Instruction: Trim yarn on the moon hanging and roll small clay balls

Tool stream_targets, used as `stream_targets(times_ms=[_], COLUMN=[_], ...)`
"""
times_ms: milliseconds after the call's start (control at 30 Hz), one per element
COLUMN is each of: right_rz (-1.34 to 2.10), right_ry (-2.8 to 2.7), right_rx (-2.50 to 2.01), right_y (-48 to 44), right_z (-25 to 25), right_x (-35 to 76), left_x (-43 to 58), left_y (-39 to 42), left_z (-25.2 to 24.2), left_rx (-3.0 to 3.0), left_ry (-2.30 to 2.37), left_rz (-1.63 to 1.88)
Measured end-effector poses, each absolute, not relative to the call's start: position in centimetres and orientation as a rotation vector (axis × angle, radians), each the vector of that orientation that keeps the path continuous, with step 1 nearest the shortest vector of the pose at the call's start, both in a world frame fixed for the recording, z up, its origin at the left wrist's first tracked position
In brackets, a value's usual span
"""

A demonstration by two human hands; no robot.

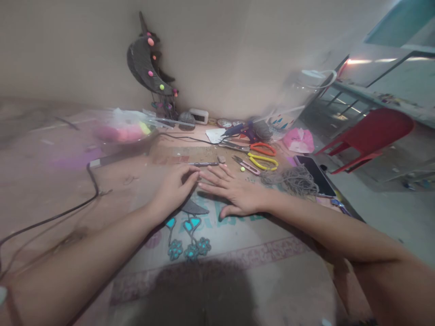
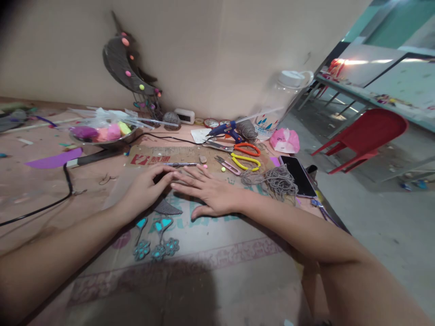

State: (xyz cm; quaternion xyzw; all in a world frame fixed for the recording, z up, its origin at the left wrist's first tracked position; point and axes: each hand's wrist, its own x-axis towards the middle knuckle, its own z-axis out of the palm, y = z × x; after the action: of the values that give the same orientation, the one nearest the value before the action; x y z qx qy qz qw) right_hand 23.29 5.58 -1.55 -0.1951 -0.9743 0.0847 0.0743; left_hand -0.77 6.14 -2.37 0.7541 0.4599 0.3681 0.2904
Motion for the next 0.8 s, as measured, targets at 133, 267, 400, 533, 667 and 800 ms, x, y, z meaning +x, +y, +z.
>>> stream_targets(times_ms=[133, 267, 400, 533, 667, 800], right_rz=[0.287, 0.309, 0.256, 0.234, 0.302, 0.352], right_ry=[-2.927, -2.972, -2.959, -2.943, -2.975, -3.044], right_rx=[-0.674, -0.506, -0.484, -0.704, -0.742, -0.507], right_y=[3.7, 1.7, 3.7, 5.5, 3.2, 1.1], right_z=[-1.3, -1.0, -1.1, -1.4, -1.2, -0.9], right_x=[25.1, 23.3, 21.8, 24.6, 26.8, 24.0], left_x=[-0.5, -0.5, -0.6, -0.7, -0.6, -0.7], left_y=[6.1, 6.0, 6.1, 6.1, 6.2, 6.2], left_z=[-2.1, -2.1, -2.3, -2.5, -2.6, -2.6], left_rx=[1.956, 1.958, 1.918, 1.925, 1.948, 1.966], left_ry=[1.246, 1.254, 1.249, 1.261, 1.262, 1.245], left_rz=[0.986, 0.972, 0.98, 0.98, 0.963, 0.963])
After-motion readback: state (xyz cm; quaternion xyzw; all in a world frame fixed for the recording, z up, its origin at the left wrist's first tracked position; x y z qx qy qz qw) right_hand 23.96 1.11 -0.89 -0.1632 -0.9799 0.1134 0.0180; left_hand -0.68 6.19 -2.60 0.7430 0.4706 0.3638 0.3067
